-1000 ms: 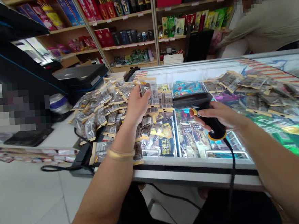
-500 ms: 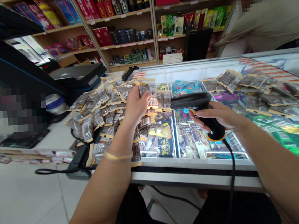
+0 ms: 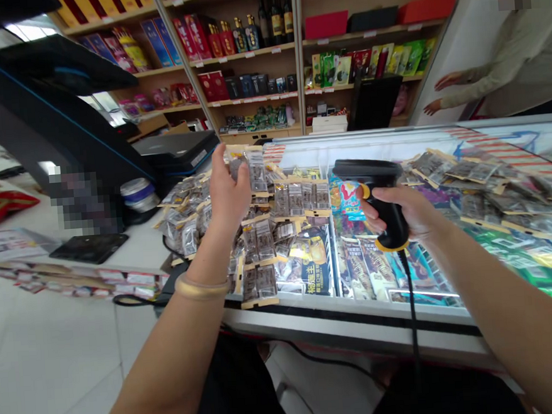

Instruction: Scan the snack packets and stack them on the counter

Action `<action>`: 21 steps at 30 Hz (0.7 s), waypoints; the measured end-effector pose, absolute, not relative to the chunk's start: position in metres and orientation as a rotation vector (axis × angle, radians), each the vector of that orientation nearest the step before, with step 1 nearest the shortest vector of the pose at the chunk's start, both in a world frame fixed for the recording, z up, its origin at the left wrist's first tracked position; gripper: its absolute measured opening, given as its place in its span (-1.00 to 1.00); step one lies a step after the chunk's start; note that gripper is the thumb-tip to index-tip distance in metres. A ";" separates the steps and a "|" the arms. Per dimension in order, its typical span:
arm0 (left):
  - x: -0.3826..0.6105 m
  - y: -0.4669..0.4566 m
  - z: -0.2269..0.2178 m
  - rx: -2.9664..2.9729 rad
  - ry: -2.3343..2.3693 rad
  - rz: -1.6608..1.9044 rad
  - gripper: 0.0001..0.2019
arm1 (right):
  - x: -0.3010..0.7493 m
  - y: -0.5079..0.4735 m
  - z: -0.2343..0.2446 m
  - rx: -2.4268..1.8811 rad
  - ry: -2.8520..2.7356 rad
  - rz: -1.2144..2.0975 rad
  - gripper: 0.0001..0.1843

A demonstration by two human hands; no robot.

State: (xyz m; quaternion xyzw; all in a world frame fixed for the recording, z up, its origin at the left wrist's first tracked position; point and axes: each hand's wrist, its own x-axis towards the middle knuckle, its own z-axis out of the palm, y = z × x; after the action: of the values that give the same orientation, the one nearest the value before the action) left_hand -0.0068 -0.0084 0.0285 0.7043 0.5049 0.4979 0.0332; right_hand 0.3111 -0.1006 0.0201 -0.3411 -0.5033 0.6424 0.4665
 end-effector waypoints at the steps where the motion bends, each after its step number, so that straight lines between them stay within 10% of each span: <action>1: -0.013 -0.013 0.029 2.149 1.593 1.527 -0.34 | 0.304 -0.098 0.023 -0.817 -1.225 1.575 -0.61; 11: 0.002 -0.075 -0.003 2.308 2.104 0.613 -0.20 | 0.274 -0.093 0.002 -0.785 -1.144 1.635 -0.56; 21: 0.000 -0.075 0.006 2.294 2.131 0.608 -0.23 | 0.281 -0.094 0.001 -0.774 -1.148 1.628 -0.59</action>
State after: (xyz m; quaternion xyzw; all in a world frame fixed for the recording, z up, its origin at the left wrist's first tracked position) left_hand 0.0003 -0.0752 0.0059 0.7189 0.6680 0.1907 -0.0240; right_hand 0.2810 -0.0938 0.0011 -0.3175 -0.4707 0.6677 0.4815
